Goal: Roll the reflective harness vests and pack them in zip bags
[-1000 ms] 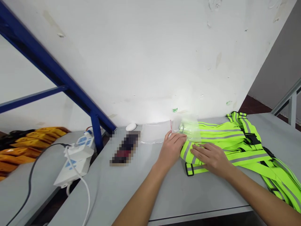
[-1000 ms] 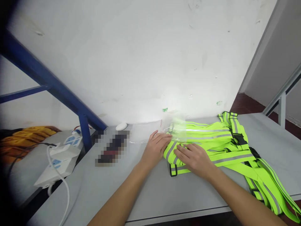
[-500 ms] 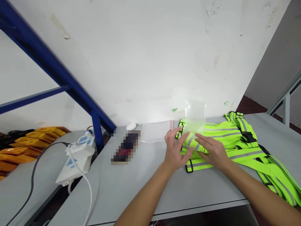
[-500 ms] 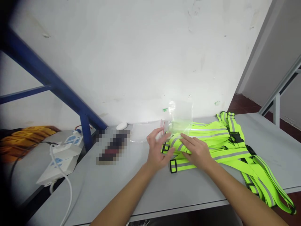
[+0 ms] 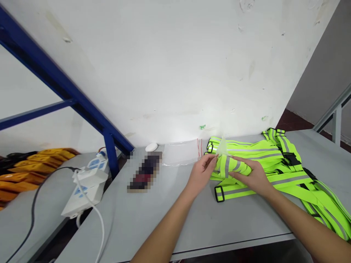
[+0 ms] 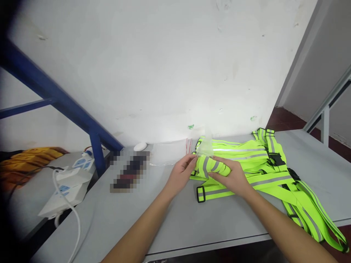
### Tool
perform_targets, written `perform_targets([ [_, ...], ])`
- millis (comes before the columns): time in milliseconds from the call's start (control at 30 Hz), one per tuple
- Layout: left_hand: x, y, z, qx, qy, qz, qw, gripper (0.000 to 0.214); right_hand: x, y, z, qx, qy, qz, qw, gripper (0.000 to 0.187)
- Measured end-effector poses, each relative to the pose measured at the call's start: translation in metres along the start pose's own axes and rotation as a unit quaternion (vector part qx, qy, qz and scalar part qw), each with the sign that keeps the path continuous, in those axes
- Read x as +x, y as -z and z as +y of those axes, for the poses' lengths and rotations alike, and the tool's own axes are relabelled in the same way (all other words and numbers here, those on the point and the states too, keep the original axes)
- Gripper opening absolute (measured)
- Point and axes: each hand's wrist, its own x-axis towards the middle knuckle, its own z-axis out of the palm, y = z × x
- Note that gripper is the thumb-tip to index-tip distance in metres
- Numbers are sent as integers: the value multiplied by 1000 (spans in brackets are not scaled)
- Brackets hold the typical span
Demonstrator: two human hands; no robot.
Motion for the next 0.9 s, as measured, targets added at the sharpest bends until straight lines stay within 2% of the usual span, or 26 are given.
perform_targets([
  [100,2,8,-1,163,-41,-23,985,30,0,0,0,-4,8,-13,1000,44],
  [233,3,10,-7,392,-103,-3,914,24,1,0,-1,-29,-13,-1,1000,42],
  [333,1,6,-9,477,-138,5,868,23,2,0,1,-49,-30,31,998,39],
  [400,-1,0,-8,494,-155,2,856,22,2,-1,4,-70,-3,59,996,38],
  [500,-6,-12,-5,469,-183,2,864,23,0,-4,9,-144,105,94,980,37],
  [633,-11,-23,-4,394,-176,49,901,26,-4,-6,10,-266,220,106,932,42],
  [767,-9,-22,-5,359,-168,86,914,26,-5,-6,5,-345,257,97,897,41],
  [900,-9,-23,-8,355,-224,77,904,26,-3,-10,3,-415,235,83,875,33],
])
